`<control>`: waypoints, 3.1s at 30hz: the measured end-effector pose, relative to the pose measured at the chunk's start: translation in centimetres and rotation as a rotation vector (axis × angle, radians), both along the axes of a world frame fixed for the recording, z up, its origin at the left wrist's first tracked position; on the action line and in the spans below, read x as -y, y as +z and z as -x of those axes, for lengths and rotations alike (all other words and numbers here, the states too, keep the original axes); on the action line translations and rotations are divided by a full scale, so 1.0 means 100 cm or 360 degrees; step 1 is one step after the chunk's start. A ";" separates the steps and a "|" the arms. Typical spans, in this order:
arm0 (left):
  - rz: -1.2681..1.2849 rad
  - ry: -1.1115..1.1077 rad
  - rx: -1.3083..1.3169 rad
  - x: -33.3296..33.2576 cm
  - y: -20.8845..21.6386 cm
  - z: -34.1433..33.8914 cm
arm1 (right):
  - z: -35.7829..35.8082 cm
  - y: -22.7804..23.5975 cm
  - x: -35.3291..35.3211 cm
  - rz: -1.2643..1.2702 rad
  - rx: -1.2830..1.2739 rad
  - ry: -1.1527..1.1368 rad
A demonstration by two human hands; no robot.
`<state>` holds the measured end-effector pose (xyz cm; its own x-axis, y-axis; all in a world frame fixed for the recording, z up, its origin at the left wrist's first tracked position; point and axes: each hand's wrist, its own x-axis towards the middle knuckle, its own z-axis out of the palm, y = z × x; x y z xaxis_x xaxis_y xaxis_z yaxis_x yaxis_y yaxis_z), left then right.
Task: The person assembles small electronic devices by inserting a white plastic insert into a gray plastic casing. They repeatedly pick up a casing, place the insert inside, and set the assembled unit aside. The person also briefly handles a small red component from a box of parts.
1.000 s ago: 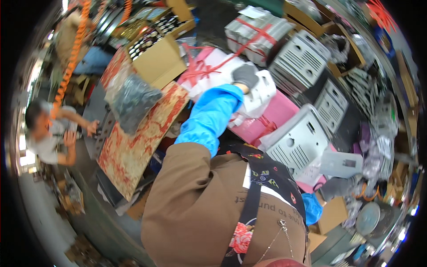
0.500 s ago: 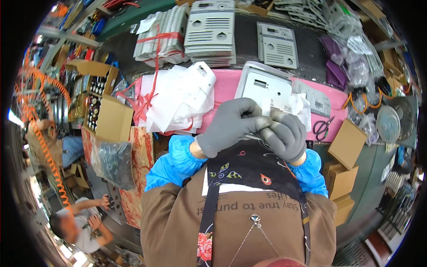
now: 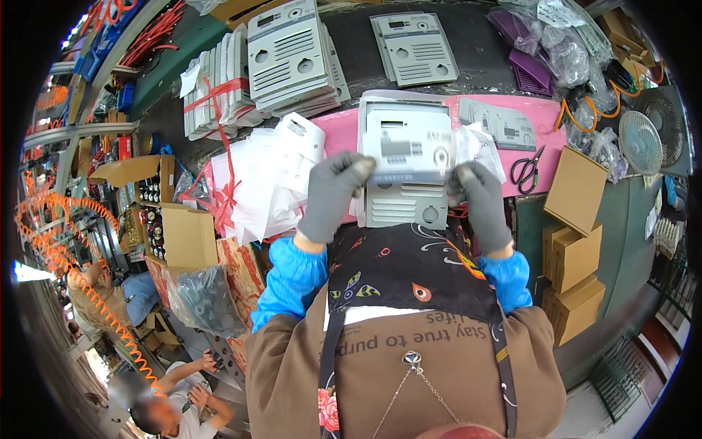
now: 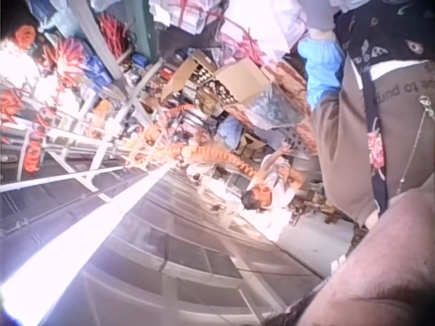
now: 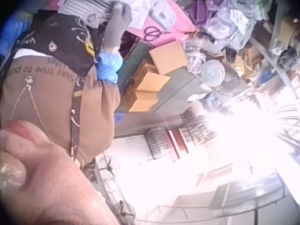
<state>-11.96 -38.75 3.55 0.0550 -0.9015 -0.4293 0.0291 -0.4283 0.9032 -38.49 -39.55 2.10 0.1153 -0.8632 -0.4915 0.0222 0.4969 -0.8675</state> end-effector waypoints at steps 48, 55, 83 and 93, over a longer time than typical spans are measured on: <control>-0.0094 0.0426 0.0330 0.048 -0.070 0.015 | -0.026 -0.041 0.041 0.0620 -0.1559 0.0189; -0.0100 0.0408 0.0335 0.049 -0.070 0.014 | -0.027 -0.038 0.041 0.0509 -0.1518 0.0189; -0.0052 0.0437 0.0338 0.048 -0.073 0.017 | -0.027 -0.041 0.040 0.0589 -0.1465 0.0123; -0.0053 0.0438 0.0341 0.049 -0.075 0.016 | -0.028 -0.045 0.041 0.0607 -0.1528 0.0122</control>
<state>-13.57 -43.63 -3.95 0.3859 -0.8261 -0.4107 -0.0410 -0.4601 0.8869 -35.72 -43.61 -2.36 -0.1197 -0.9877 -0.1008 -0.7820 0.1564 -0.6034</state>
